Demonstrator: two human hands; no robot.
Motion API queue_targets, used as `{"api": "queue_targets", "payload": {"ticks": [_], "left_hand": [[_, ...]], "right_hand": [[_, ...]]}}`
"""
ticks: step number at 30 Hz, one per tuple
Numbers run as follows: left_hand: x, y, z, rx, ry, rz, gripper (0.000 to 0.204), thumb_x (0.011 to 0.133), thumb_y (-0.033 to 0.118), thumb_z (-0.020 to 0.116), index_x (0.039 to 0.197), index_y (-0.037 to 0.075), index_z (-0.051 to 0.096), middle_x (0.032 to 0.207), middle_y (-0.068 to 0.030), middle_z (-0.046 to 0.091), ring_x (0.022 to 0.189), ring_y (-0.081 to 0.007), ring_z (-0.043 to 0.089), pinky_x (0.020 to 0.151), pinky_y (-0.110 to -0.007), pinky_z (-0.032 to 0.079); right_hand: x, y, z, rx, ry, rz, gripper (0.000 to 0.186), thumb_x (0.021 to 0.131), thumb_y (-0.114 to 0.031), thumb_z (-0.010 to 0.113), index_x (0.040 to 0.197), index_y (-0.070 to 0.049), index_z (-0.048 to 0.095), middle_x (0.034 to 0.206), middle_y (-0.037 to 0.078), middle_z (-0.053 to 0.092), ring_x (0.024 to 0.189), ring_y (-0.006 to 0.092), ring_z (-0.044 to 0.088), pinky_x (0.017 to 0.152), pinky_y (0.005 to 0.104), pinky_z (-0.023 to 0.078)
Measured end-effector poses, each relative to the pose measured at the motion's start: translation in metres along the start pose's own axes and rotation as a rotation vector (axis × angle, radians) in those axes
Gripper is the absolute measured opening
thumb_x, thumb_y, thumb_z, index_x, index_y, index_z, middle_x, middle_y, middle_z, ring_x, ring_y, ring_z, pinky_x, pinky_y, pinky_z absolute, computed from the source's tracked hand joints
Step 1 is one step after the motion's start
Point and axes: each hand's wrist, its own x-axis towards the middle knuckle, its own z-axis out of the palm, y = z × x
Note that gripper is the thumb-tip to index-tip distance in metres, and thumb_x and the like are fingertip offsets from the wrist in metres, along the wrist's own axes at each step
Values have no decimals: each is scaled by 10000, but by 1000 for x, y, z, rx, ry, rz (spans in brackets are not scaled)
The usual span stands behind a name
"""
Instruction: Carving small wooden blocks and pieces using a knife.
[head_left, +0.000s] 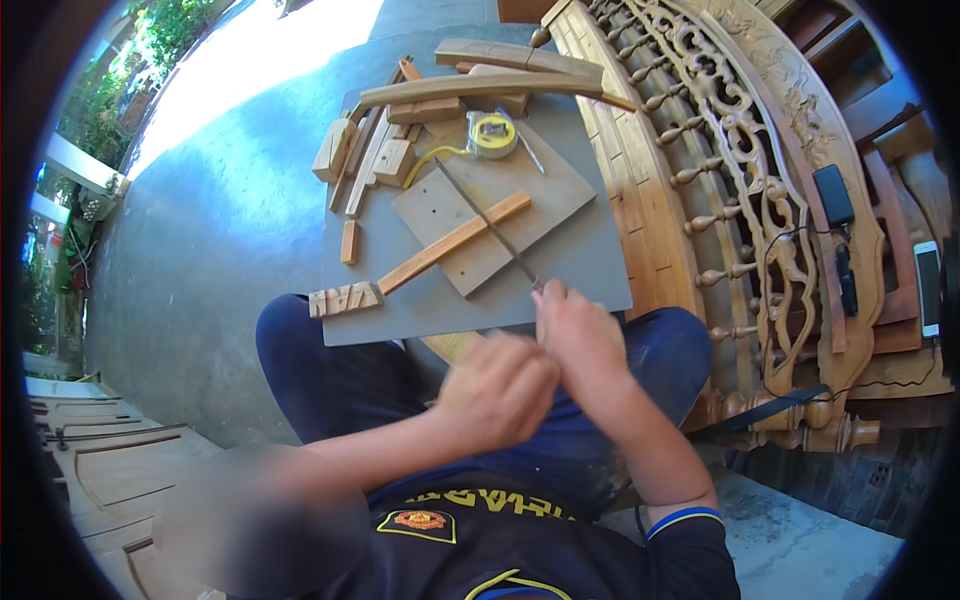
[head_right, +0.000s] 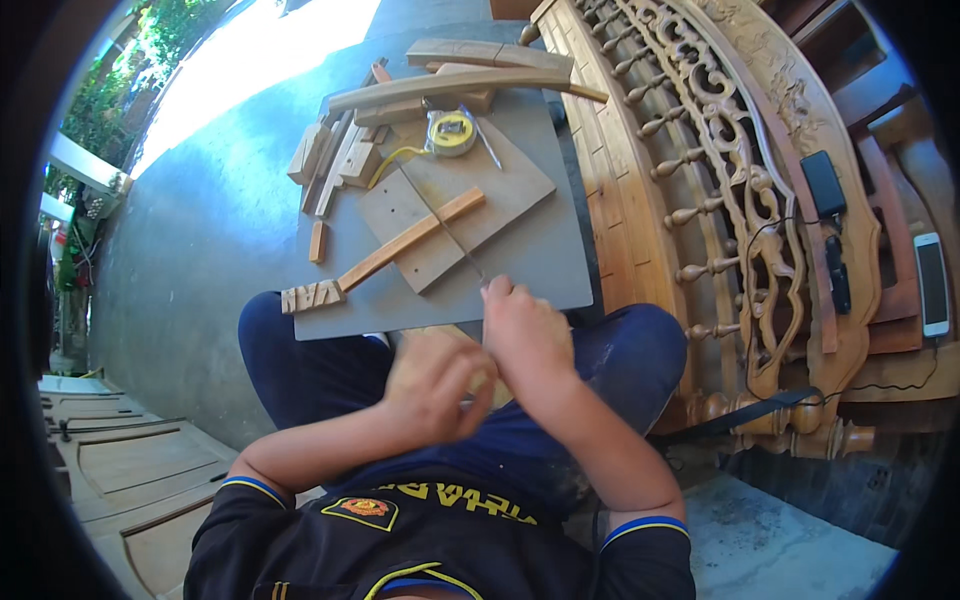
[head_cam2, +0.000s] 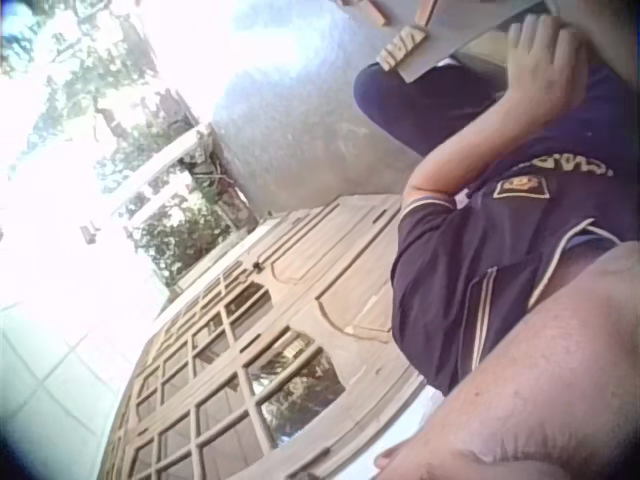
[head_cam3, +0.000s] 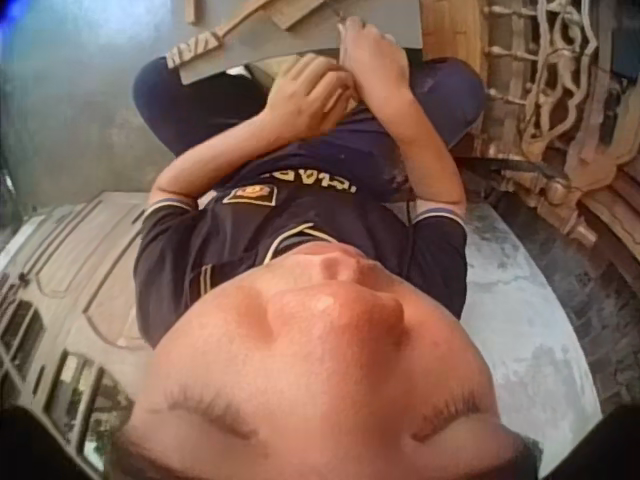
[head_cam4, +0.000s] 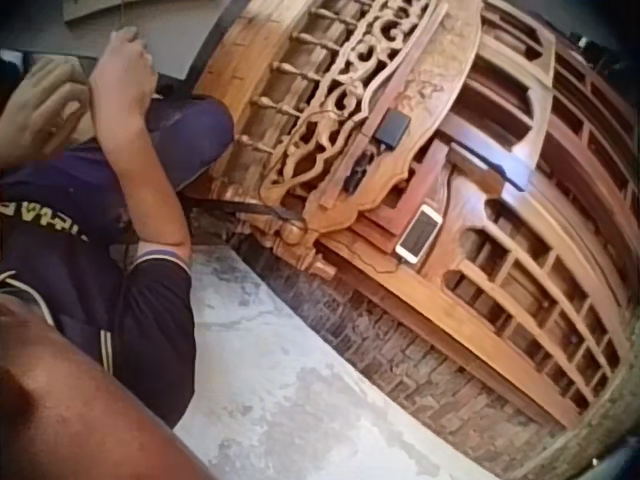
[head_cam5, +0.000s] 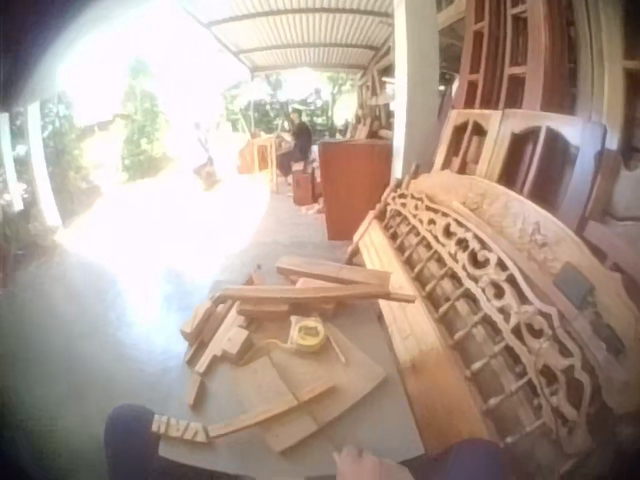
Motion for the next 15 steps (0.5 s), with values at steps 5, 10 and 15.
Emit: {"api": "queue_targets", "payload": {"ticks": [5,10,15], "left_hand": [[-127,-61,92,-17,-796,-450,433,850,170,736,1236,24,605,1142,-176,675,1000,-395,695,856,-462,571],[-150,-101,149,25,-1513,-163,414,878,247,705,1215,9,707,1251,-247,694,1121,-364,706,923,-446,582],[-179,-126,212,107,-1430,-191,277,843,218,747,1048,36,780,1108,-200,753,1075,-337,727,902,-459,589]], "right_hand": [[4,10,-1,72,-18,27,270,1088,-242,464,971,-27,580,801,193,717,742,387,741,660,474,606],[2,4,12,195,-8,22,267,1062,-256,518,969,-14,580,818,226,700,756,434,717,671,512,585],[-1,5,9,211,-17,14,274,1069,-263,504,984,-17,590,836,217,710,773,428,724,682,505,591]]}}
